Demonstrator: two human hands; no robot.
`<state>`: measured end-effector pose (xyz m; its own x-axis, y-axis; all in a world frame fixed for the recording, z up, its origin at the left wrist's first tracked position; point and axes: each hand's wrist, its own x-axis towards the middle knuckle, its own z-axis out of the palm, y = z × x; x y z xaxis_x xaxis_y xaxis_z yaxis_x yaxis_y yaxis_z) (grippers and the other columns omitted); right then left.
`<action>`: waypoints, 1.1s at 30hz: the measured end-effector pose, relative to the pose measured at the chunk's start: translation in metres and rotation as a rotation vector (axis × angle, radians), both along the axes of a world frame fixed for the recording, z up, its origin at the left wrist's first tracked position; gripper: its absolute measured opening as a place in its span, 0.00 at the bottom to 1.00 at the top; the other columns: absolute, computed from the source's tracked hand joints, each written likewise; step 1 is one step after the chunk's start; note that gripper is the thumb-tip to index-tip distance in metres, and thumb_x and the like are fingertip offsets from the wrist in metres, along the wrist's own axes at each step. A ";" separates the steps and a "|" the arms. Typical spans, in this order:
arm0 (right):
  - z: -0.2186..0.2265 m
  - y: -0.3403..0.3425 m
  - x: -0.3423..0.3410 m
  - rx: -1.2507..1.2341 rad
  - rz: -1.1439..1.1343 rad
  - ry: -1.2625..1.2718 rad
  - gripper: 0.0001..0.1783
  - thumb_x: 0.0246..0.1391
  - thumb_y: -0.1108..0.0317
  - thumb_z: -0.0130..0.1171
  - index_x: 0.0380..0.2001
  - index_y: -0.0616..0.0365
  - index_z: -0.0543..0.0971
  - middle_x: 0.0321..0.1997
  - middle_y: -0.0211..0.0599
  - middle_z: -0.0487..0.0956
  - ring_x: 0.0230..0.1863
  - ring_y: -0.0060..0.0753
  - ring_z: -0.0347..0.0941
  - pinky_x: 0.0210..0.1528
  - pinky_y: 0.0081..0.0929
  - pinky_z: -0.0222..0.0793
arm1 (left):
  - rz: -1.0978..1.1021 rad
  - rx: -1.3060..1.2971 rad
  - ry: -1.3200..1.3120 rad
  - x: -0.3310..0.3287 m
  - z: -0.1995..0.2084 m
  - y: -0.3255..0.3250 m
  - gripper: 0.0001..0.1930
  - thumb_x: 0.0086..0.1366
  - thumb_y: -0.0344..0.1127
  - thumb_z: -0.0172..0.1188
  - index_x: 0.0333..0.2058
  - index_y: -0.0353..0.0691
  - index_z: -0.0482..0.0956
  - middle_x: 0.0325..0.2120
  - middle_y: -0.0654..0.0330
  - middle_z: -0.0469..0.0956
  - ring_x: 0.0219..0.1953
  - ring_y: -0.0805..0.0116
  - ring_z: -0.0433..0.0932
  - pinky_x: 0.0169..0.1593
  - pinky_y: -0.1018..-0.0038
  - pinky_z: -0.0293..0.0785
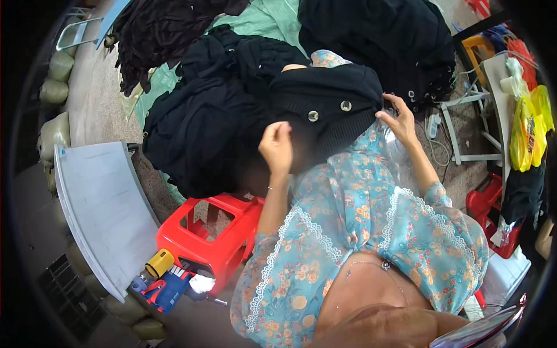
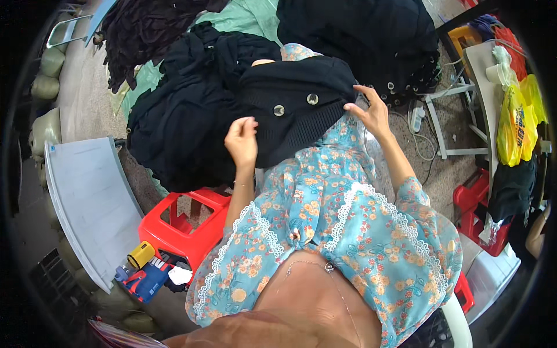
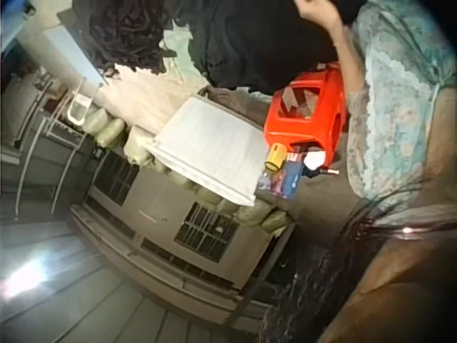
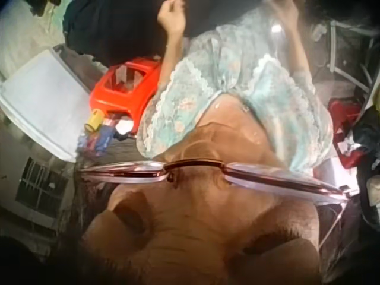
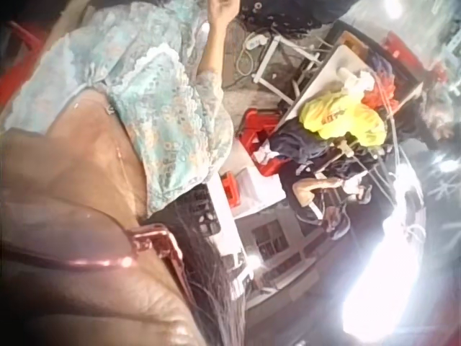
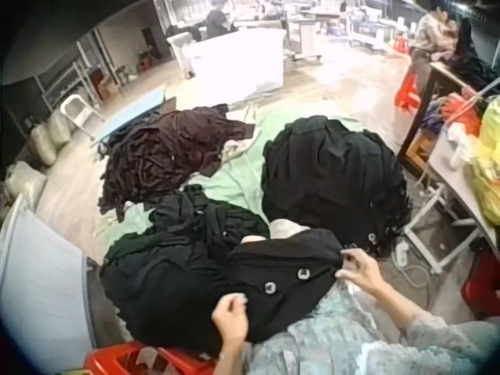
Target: The person picks up black garments from a pile and trims loose threads around the buttons and seams using thread snips.
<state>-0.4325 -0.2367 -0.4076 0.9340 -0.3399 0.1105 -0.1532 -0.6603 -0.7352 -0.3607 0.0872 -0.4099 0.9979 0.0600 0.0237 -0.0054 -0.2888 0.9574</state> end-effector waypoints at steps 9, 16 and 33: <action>-0.022 0.005 0.011 0.131 -0.099 -0.009 0.25 0.48 0.63 0.65 0.50 0.56 0.76 0.52 0.42 0.78 0.57 0.41 0.73 0.59 0.33 0.65 | 0.002 -0.246 0.411 0.016 0.010 -0.047 0.09 0.65 0.33 0.59 0.32 0.33 0.73 0.22 0.62 0.76 0.18 0.78 0.74 0.21 0.83 0.71; 0.015 -0.004 0.036 0.099 0.080 0.084 0.10 0.51 0.71 0.61 0.37 0.62 0.76 0.31 0.43 0.80 0.33 0.38 0.78 0.37 0.30 0.70 | 0.036 -0.671 0.307 0.017 0.015 -0.043 0.05 0.66 0.25 0.55 0.36 0.33 0.68 0.24 0.66 0.70 0.25 0.83 0.71 0.28 0.83 0.71; 0.041 0.038 0.109 -0.063 -0.010 -0.222 0.07 0.53 0.67 0.61 0.35 0.55 0.79 0.35 0.37 0.79 0.34 0.38 0.78 0.36 0.32 0.72 | 0.267 -0.172 0.068 0.015 -0.013 0.017 0.13 0.64 0.26 0.57 0.48 0.37 0.74 0.39 0.58 0.73 0.30 0.74 0.75 0.34 0.79 0.76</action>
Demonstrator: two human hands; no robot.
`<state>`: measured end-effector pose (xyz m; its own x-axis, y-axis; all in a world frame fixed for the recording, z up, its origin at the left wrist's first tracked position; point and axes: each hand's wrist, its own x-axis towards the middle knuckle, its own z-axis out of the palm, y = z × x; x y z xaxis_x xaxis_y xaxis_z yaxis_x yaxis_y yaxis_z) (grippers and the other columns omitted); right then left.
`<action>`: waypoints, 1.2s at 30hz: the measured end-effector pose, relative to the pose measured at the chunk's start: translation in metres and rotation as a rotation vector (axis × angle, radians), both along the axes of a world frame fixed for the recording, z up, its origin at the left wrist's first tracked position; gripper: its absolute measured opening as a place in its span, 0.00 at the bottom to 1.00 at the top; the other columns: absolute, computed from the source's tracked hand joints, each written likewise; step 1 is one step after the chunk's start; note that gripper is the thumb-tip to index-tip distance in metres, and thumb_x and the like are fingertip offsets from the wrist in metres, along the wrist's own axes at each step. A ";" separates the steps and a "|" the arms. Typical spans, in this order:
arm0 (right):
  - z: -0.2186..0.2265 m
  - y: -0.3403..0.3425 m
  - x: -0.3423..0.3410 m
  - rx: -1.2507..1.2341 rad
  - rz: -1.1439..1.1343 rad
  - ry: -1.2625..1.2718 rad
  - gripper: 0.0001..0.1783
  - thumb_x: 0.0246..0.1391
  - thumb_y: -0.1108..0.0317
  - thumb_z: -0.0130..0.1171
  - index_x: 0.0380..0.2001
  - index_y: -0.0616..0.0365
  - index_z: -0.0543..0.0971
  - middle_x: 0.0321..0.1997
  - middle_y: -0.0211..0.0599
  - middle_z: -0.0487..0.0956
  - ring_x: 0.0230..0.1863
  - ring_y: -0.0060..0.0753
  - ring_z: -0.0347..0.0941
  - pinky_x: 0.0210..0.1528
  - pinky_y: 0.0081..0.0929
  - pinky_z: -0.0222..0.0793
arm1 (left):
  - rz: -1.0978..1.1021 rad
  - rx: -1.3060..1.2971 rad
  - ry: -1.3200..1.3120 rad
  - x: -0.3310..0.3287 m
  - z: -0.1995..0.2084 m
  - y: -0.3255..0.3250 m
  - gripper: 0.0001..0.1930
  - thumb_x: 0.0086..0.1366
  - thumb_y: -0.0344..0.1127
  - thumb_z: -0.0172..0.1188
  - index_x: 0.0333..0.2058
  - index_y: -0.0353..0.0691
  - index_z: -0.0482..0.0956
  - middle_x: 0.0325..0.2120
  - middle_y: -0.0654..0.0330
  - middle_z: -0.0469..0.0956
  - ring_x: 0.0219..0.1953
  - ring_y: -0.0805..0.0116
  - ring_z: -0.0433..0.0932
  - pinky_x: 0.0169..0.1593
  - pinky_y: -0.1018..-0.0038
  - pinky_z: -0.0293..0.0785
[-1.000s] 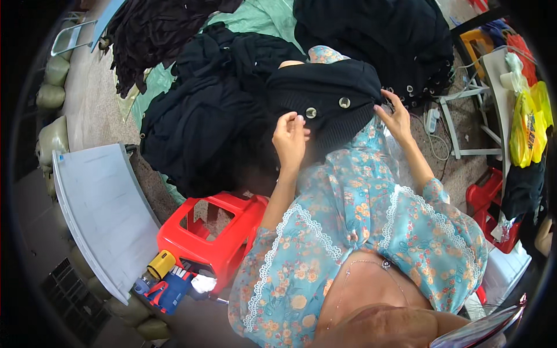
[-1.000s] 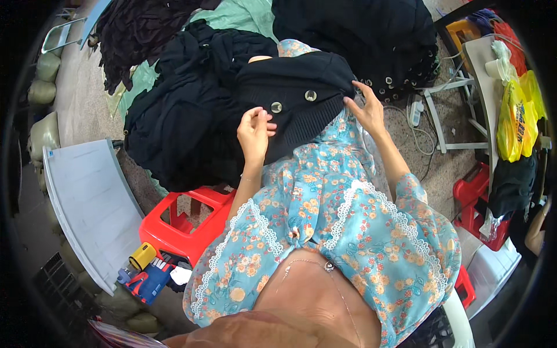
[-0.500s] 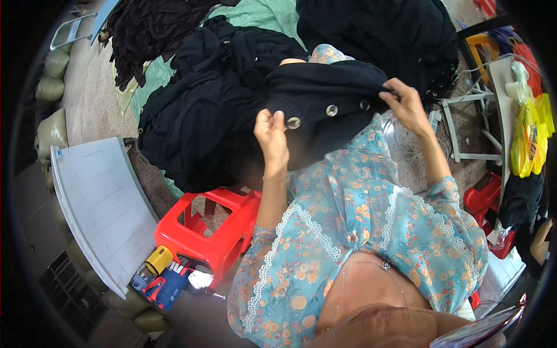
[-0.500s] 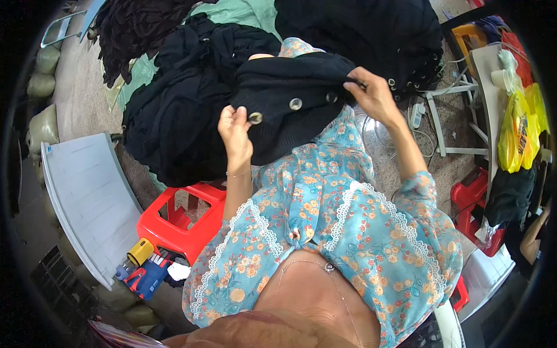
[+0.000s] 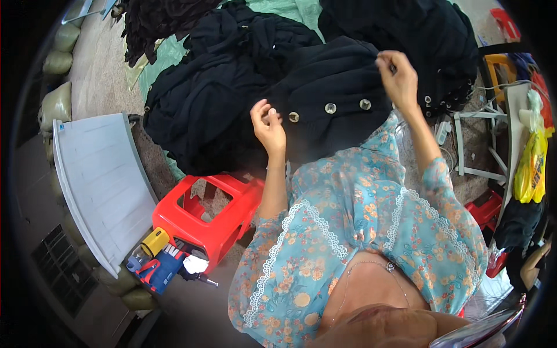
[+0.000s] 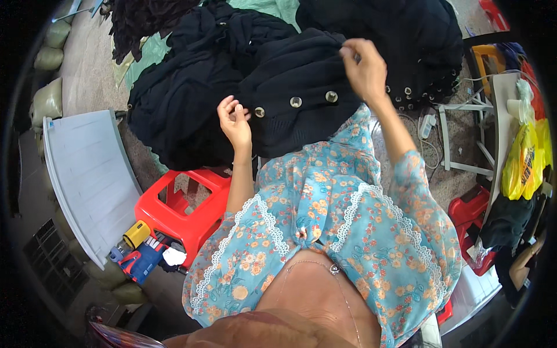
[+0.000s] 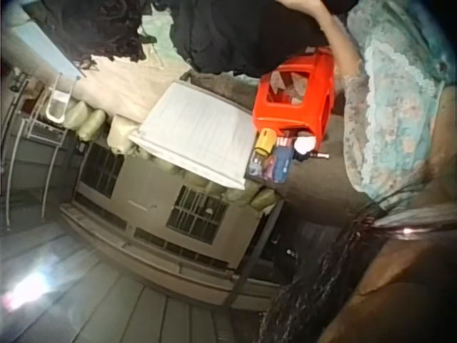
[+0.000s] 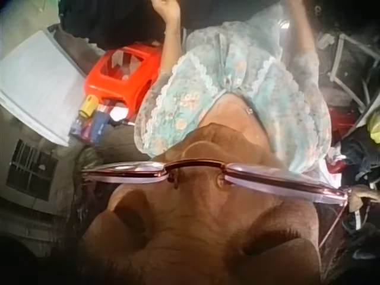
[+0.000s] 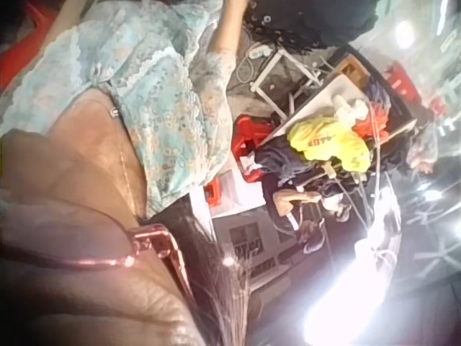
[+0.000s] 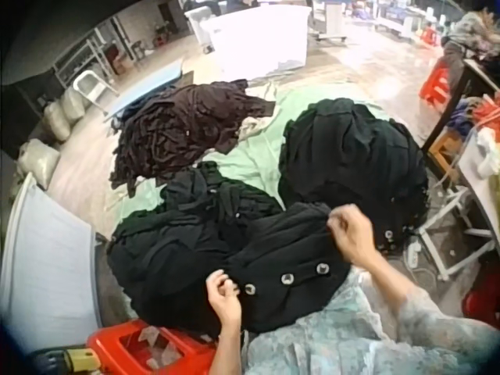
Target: The person picks up black garments from a pile and trims loose threads around the buttons and seams using thread snips.
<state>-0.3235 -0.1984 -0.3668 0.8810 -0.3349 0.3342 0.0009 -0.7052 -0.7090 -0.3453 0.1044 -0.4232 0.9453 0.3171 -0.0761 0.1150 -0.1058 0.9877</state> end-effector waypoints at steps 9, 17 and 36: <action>-0.016 0.098 -0.089 0.727 0.285 0.489 0.09 0.56 0.66 0.61 0.34 0.62 0.79 0.22 0.28 0.76 0.25 0.15 0.67 0.28 0.20 0.65 | -0.419 0.704 -0.386 -0.010 0.018 -0.011 0.09 0.51 0.28 0.69 0.33 0.42 0.84 0.37 0.57 0.73 0.34 0.61 0.72 0.35 0.70 0.72; 0.004 0.112 -0.068 1.331 0.397 0.946 0.32 0.67 0.44 0.37 0.30 0.64 0.76 0.14 0.24 0.62 0.11 0.14 0.50 0.12 0.19 0.45 | -0.133 -0.270 0.027 -0.018 0.007 -0.004 0.03 0.68 0.28 0.55 0.34 0.36 0.75 0.30 0.64 0.76 0.32 0.79 0.74 0.37 0.81 0.73; -0.007 0.146 -0.054 1.270 0.387 1.006 0.25 0.64 0.48 0.48 0.24 0.60 0.74 0.10 0.15 0.55 0.09 0.09 0.42 0.11 0.17 0.34 | 0.026 -0.394 0.073 -0.039 0.006 0.009 0.12 0.70 0.39 0.52 0.28 0.40 0.72 0.26 0.65 0.72 0.28 0.78 0.70 0.33 0.80 0.69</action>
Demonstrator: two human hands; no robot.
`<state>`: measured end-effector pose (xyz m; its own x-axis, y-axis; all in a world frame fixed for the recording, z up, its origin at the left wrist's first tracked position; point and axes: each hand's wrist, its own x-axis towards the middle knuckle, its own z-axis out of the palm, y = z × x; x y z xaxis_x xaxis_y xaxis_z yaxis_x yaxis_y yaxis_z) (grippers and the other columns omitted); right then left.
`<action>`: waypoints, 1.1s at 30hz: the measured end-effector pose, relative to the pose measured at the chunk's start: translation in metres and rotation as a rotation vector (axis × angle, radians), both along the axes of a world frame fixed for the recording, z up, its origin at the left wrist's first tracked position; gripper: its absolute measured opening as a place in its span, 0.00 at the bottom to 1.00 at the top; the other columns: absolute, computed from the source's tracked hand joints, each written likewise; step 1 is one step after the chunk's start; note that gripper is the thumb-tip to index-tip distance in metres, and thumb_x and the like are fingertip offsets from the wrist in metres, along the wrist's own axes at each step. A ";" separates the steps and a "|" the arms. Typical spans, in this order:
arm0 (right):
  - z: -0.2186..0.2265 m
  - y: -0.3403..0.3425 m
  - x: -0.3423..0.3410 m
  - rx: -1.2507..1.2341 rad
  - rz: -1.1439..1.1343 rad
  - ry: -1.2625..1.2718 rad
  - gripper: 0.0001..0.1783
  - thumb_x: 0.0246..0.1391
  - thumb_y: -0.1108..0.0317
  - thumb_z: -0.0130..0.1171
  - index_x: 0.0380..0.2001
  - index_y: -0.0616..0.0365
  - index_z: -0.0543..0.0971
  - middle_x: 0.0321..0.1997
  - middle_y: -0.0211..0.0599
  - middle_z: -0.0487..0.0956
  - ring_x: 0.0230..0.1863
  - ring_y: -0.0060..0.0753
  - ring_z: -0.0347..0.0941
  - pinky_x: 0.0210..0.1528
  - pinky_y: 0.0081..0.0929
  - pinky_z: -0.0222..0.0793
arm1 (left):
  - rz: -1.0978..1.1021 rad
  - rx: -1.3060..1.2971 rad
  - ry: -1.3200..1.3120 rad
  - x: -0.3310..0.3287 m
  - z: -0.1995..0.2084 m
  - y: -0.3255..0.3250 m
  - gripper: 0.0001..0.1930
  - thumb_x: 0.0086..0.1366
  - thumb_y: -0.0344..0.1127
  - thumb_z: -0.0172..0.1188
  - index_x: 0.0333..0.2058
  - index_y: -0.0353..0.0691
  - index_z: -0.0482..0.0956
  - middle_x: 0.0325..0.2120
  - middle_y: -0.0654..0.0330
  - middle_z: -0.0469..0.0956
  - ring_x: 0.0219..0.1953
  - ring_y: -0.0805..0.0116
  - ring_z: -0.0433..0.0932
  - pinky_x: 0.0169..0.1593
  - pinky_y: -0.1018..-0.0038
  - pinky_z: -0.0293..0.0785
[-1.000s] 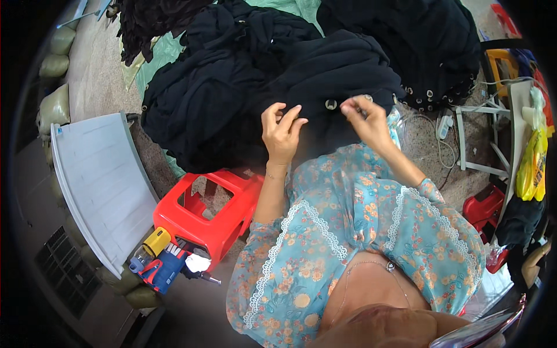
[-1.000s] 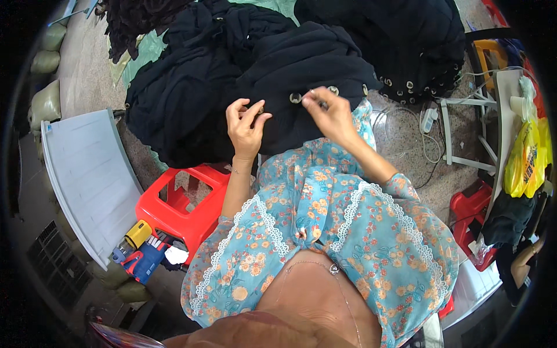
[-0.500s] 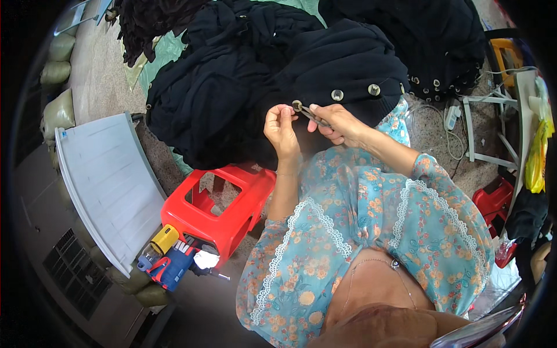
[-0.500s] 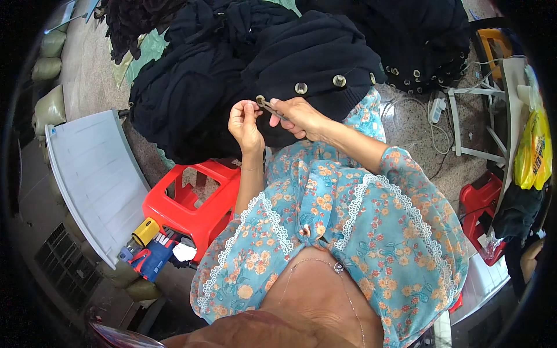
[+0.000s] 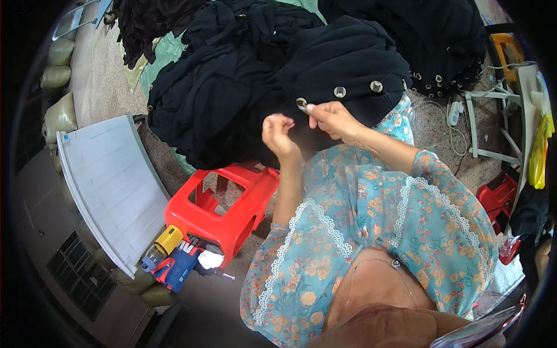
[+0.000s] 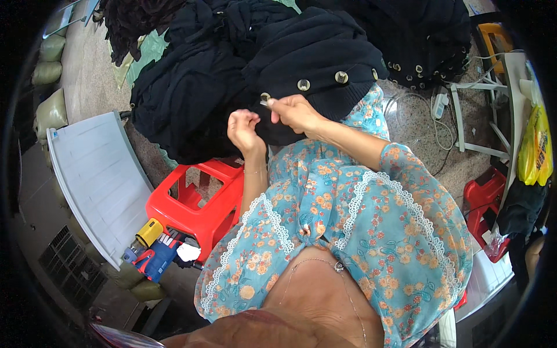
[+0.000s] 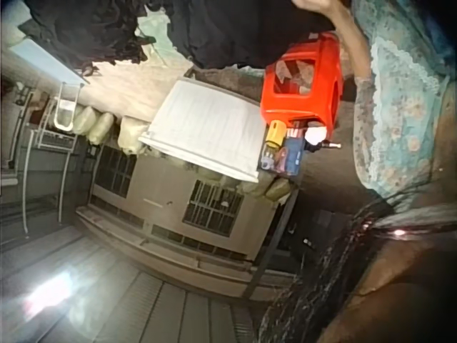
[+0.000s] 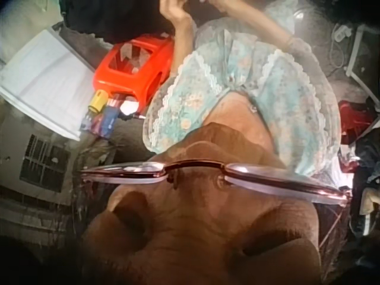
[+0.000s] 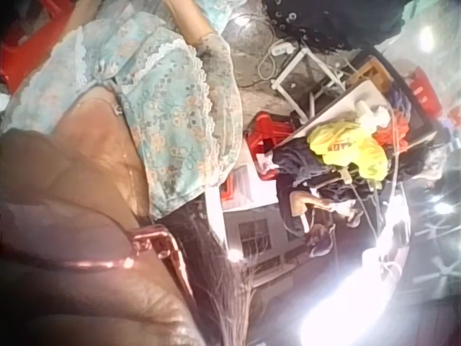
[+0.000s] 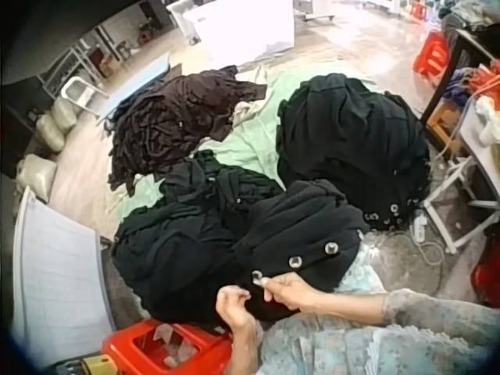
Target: The person picks up black garments from a pile and trims loose threads around the buttons and seams using thread snips.
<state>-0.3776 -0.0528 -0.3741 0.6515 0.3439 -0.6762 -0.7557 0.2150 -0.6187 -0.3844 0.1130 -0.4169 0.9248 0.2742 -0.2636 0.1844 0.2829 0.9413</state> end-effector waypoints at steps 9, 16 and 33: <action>-0.001 -0.015 -0.014 -0.133 -0.316 -0.335 0.22 0.64 0.50 0.51 0.29 0.57 0.80 0.16 0.18 0.62 0.17 0.10 0.55 0.18 0.14 0.48 | -0.329 0.901 -0.374 0.021 0.032 -0.025 0.18 0.56 0.26 0.66 0.47 0.41 0.79 0.43 0.59 0.72 0.27 0.76 0.72 0.30 0.79 0.71; -0.048 -0.008 0.006 -0.396 -0.322 -0.530 0.17 0.60 0.59 0.56 0.40 0.63 0.82 0.32 0.38 0.83 0.36 0.25 0.78 0.40 0.23 0.71 | -0.270 0.812 -0.294 0.018 0.017 -0.030 0.09 0.51 0.24 0.70 0.33 0.33 0.82 0.32 0.59 0.77 0.23 0.76 0.74 0.28 0.79 0.72; -0.037 -0.009 0.006 -0.515 -0.149 -0.542 0.16 0.59 0.60 0.55 0.41 0.60 0.82 0.37 0.47 0.83 0.41 0.39 0.81 0.44 0.31 0.72 | -0.344 1.024 -0.102 0.009 0.024 -0.019 0.11 0.47 0.26 0.72 0.30 0.29 0.83 0.27 0.57 0.75 0.24 0.72 0.77 0.30 0.77 0.74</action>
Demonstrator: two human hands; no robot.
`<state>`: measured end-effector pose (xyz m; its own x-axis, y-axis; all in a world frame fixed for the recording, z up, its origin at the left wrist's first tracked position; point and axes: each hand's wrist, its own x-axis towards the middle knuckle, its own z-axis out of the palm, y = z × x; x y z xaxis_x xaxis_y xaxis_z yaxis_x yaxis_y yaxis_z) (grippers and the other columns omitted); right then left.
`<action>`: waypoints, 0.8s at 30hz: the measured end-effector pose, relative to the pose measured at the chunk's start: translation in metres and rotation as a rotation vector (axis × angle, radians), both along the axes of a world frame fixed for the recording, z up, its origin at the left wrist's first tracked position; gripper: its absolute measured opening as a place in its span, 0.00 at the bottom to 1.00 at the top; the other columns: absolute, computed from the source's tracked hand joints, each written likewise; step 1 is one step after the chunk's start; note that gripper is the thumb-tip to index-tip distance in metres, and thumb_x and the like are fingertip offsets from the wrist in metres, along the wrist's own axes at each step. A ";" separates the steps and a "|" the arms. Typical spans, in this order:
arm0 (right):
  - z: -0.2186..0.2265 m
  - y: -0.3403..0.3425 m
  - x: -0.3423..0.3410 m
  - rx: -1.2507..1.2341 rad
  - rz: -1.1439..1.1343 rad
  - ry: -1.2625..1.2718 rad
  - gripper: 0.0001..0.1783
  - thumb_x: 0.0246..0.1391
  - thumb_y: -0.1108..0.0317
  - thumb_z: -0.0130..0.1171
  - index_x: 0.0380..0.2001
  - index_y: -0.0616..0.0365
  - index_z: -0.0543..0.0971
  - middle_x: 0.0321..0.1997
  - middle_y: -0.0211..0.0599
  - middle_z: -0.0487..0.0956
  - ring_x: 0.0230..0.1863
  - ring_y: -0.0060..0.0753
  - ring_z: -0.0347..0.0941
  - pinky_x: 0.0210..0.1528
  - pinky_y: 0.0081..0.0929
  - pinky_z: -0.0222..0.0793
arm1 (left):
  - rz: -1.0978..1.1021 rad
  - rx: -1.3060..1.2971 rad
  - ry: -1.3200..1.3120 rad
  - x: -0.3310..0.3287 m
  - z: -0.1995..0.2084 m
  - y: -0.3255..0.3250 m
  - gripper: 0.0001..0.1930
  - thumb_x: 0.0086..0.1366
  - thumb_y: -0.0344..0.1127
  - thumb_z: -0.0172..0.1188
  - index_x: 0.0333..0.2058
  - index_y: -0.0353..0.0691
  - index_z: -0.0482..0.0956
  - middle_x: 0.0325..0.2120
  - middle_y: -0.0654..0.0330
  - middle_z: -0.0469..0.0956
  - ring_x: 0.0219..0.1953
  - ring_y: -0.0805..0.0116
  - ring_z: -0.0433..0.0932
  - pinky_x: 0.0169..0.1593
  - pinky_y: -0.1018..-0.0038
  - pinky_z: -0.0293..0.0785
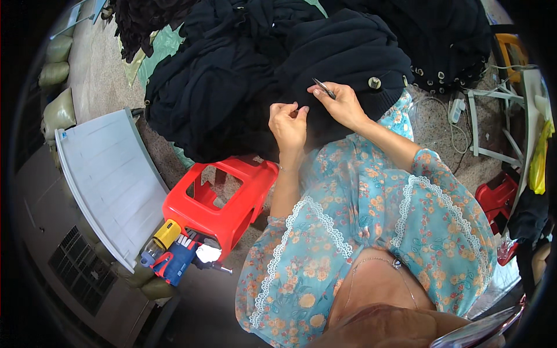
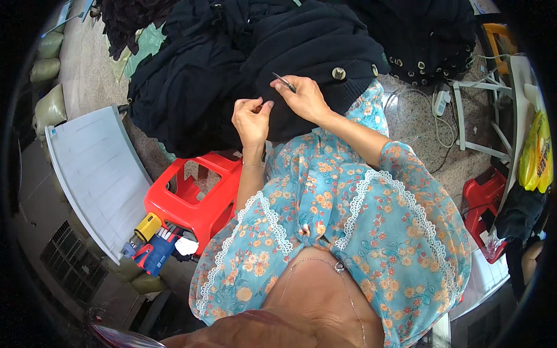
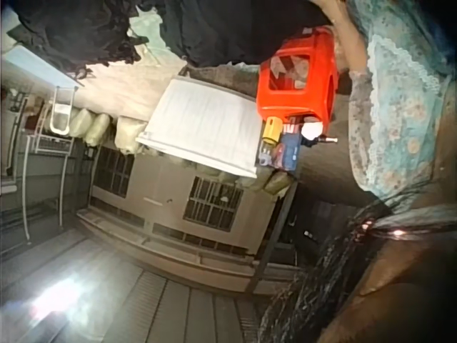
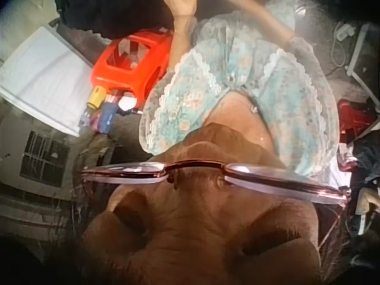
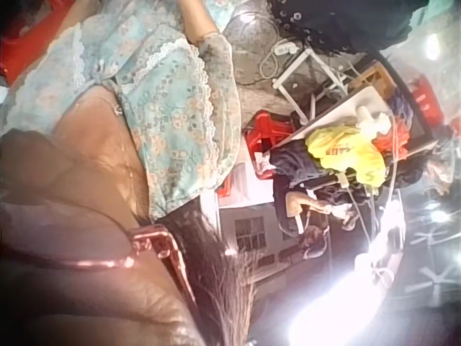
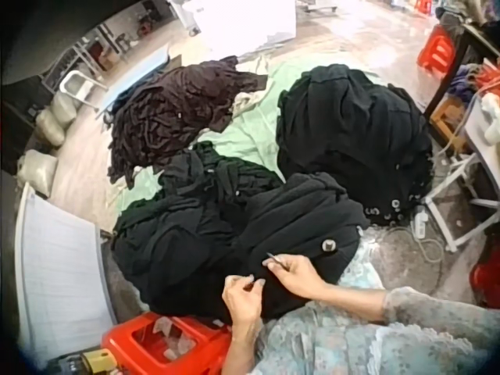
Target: The person picks up black garments from a pile and trims loose threads around the buttons and seams using thread snips.
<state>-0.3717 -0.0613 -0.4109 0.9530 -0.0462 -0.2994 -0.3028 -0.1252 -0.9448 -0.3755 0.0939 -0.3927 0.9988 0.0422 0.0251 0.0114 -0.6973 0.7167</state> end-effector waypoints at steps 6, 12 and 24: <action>0.008 0.004 -0.002 -0.026 0.020 -0.003 0.16 0.59 0.60 0.55 0.41 0.60 0.82 0.35 0.48 0.83 0.39 0.41 0.81 0.42 0.31 0.72 | 0.163 -0.349 0.169 -0.001 -0.027 0.012 0.06 0.48 0.20 0.68 0.27 0.29 0.83 0.28 0.56 0.77 0.23 0.71 0.77 0.30 0.77 0.75; 0.020 0.001 -0.004 -0.102 0.098 0.043 0.24 0.63 0.52 0.49 0.36 0.64 0.81 0.19 0.40 0.76 0.21 0.27 0.72 0.28 0.31 0.67 | 0.147 -0.170 0.041 -0.002 -0.021 -0.003 0.02 0.53 0.19 0.63 0.24 0.30 0.79 0.26 0.57 0.75 0.23 0.70 0.76 0.29 0.76 0.73; 0.030 0.002 -0.022 0.501 0.038 0.585 0.27 0.66 0.49 0.41 0.32 0.64 0.77 0.13 0.22 0.60 0.12 0.12 0.49 0.12 0.16 0.44 | 0.034 -0.390 -0.103 -0.007 -0.041 0.011 0.04 0.53 0.19 0.62 0.27 0.33 0.77 0.31 0.58 0.74 0.29 0.69 0.76 0.31 0.74 0.73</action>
<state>-0.3941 -0.0592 -0.3811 0.6314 0.2578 -0.7314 -0.7746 0.2550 -0.5788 -0.3827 0.1048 -0.4335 0.9897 0.1018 0.1009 -0.0560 -0.3729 0.9262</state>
